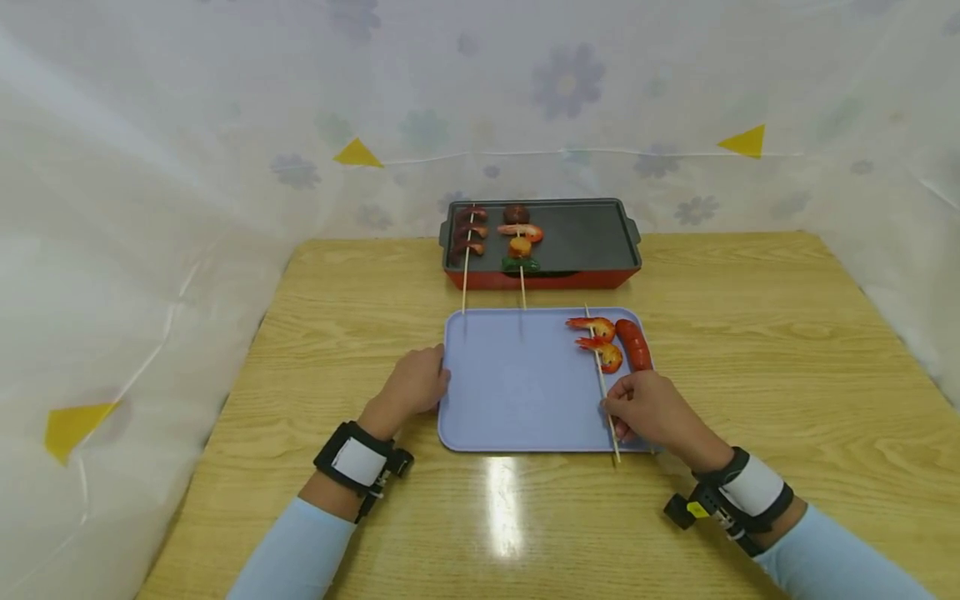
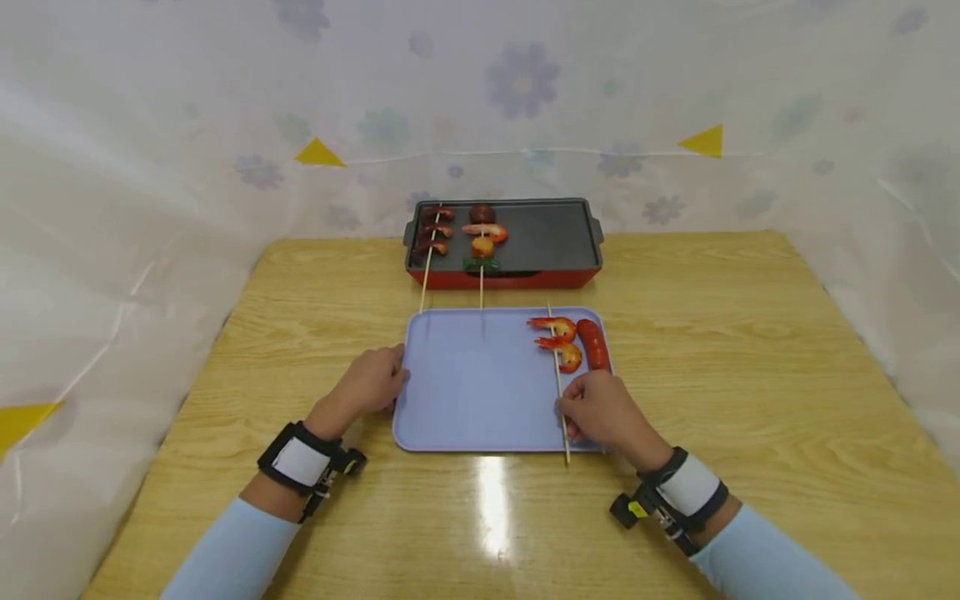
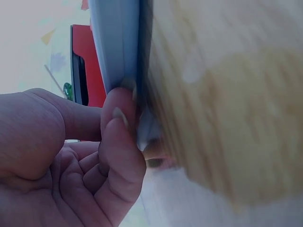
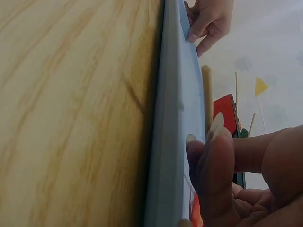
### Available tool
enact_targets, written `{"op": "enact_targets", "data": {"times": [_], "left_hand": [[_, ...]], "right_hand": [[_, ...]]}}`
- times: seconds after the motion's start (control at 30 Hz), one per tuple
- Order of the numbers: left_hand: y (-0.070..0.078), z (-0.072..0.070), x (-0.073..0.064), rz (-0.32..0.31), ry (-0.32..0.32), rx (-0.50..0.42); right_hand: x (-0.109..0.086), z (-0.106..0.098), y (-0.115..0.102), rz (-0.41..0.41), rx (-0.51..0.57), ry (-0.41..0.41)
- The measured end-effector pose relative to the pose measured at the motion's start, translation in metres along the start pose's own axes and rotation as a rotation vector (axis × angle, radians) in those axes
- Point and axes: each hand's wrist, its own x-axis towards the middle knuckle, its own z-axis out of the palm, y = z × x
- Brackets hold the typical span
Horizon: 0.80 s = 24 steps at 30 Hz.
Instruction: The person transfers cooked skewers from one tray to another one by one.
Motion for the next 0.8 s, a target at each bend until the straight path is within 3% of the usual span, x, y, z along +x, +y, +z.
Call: {"op": "enact_targets", "data": {"times": [0.4, 0.8], "left_hand": [[0.001, -0.002, -0.002, -0.007, -0.013, -0.009], [0.0, 0.0, -0.001, 0.001, 0.004, -0.002]], "right_hand": [[0.0, 0.009, -0.005, -0.007, 0.046, -0.03], [0.003, 0.014, -0.003, -0.047, -0.015, -0.01]]}}
